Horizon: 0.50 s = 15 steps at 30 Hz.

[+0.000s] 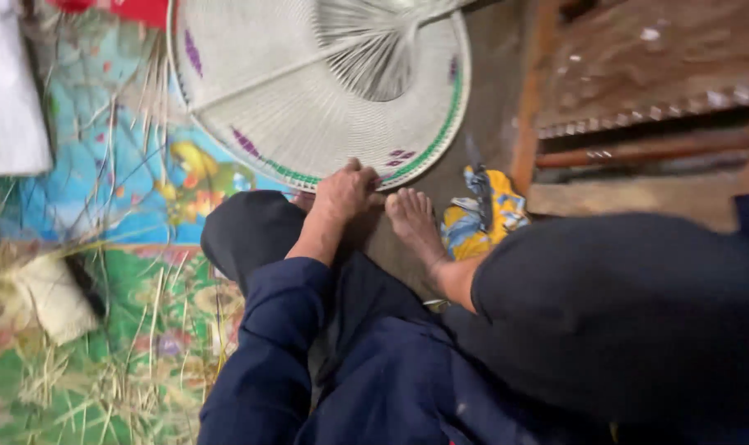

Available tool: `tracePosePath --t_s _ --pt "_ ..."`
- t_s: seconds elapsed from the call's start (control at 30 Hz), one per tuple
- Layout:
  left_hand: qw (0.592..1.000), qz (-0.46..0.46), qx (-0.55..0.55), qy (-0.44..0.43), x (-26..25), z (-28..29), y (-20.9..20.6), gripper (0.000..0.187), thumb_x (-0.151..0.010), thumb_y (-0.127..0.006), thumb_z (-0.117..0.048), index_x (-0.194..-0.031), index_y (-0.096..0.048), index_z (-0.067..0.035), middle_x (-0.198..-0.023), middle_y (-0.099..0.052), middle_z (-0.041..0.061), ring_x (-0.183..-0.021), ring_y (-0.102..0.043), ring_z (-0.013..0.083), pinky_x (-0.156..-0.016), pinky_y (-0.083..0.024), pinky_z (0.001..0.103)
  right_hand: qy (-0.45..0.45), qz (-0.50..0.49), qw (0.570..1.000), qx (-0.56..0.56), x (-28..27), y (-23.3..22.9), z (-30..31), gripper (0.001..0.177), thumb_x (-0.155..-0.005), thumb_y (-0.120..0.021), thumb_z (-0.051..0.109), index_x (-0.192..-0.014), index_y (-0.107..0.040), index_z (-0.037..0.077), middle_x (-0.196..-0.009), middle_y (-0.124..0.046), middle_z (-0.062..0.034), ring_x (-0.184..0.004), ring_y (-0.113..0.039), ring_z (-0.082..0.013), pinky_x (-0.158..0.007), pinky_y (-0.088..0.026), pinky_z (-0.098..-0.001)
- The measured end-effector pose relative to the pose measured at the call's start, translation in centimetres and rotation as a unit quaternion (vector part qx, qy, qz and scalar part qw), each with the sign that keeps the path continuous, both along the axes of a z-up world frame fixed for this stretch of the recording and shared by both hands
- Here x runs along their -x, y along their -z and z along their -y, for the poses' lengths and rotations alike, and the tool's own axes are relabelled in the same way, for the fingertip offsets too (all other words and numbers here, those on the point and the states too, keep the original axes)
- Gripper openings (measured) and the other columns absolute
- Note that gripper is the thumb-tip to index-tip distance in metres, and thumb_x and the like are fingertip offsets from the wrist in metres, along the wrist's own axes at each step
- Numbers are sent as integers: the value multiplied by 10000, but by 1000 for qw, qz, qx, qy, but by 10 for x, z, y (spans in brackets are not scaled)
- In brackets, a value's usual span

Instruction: Weaving a traditional fan by threading colored strands through a circular frame.

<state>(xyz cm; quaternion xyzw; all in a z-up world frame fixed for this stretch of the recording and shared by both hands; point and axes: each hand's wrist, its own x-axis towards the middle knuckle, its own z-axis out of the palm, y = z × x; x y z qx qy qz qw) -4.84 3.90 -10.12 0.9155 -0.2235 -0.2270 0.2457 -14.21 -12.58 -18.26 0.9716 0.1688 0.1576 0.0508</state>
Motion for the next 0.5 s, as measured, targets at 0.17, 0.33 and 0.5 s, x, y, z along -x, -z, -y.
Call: tracePosePath --t_s 0.17,0.33,0.5 --pt "986 162 -19 23 16 3 35 108 -780 -453 -205 -843 -534 -173 -891 -505 57 -765 -604 247 -608 -500 371 9 44 999 12 -12 -37 27 259 -827 -409 160 -1046 -510 67 -1036 -506 -144 -935 -493 -307 -746 -413 -449" --pt "863 489 -97 83 34 -25 32 261 -778 -473 -201 -1031 -530 -178 -971 -542 25 -899 -554 158 -704 -471 311 11 22 1000 -10 13 -76 36 234 -849 -446 171 -1028 -532 48 -978 -521 -140 -854 -490 -291 -680 -412 -430" --pt "833 553 -13 2 38 -37 -95 499 -820 -493 -570 -756 -506 -75 -735 -456 63 -588 -479 183 -495 -428 279 -7 13 1000 -28 11 -153 57 218 -871 -483 181 -1010 -554 29 -921 -536 -135 -773 -488 -273 -614 -410 -411"
